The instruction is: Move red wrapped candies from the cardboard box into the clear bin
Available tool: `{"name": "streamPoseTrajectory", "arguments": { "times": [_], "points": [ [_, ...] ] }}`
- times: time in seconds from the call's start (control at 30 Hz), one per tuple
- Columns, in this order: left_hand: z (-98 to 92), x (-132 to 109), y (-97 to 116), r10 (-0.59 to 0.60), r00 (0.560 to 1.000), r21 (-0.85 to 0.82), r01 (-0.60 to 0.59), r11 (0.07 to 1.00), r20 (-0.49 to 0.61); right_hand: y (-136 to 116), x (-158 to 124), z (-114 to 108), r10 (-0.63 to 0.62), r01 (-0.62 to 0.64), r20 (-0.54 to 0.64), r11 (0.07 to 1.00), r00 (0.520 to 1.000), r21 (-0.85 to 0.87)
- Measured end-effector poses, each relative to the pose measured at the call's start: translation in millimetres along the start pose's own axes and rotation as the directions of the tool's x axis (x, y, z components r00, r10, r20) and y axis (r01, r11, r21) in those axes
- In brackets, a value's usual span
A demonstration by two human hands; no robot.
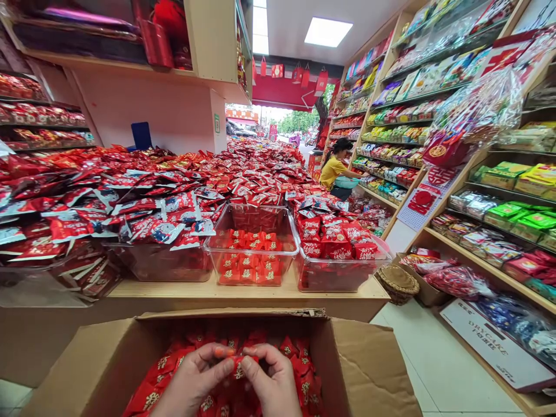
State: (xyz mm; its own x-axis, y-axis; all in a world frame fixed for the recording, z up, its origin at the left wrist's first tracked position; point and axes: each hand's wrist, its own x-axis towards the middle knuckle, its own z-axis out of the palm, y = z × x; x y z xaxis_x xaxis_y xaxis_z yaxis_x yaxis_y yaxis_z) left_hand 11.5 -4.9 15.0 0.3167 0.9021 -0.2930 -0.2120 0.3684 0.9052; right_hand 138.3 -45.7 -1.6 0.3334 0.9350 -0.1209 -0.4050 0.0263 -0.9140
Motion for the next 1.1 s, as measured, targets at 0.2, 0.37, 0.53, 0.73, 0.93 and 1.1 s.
{"name": "streamPoseTrajectory", "arguments": {
  "times": [0.2,0.37,0.53,0.73,0.93,1.1],
  "points": [
    [7.2,-2.4,4.2,-0.010,0.992,-0.092,-0.001,0.996,-0.124,3.2,3.5,-3.2,0.079,-0.079,0.007,0.992,0.997,0.094],
    [11.4,-4.6,4.9,-0.004,0.989,-0.115,-0.013,0.993,-0.148,1.7,2.4,-2.2,0.106,-0.107,0.015,0.988,0.994,0.112],
    [4.1,-0.1,-0.2,0.065,0.990,-0.044,-0.071,0.996,-0.126,2.7,1.5,-0.3,0.144,-0.143,0.009,0.969,0.990,0.199],
    [-1.3,3.4,-5.9,0.122,0.992,0.057,-0.122,0.991,0.018,6.9,3.9,-3.1,0.017,-0.014,-0.027,0.997,0.999,0.080],
    [-0.4,2.6,-4.6,0.127,0.989,0.107,-0.135,0.985,0.078,8.3,2.1,-0.5,0.007,-0.007,0.009,1.000,1.000,-0.001],
    [-0.5,3.6,-1.0,0.085,0.996,0.018,-0.085,0.996,0.006,7.3,1.4,1.2,0.031,-0.031,0.008,0.999,0.999,0.004]
  ]
}}
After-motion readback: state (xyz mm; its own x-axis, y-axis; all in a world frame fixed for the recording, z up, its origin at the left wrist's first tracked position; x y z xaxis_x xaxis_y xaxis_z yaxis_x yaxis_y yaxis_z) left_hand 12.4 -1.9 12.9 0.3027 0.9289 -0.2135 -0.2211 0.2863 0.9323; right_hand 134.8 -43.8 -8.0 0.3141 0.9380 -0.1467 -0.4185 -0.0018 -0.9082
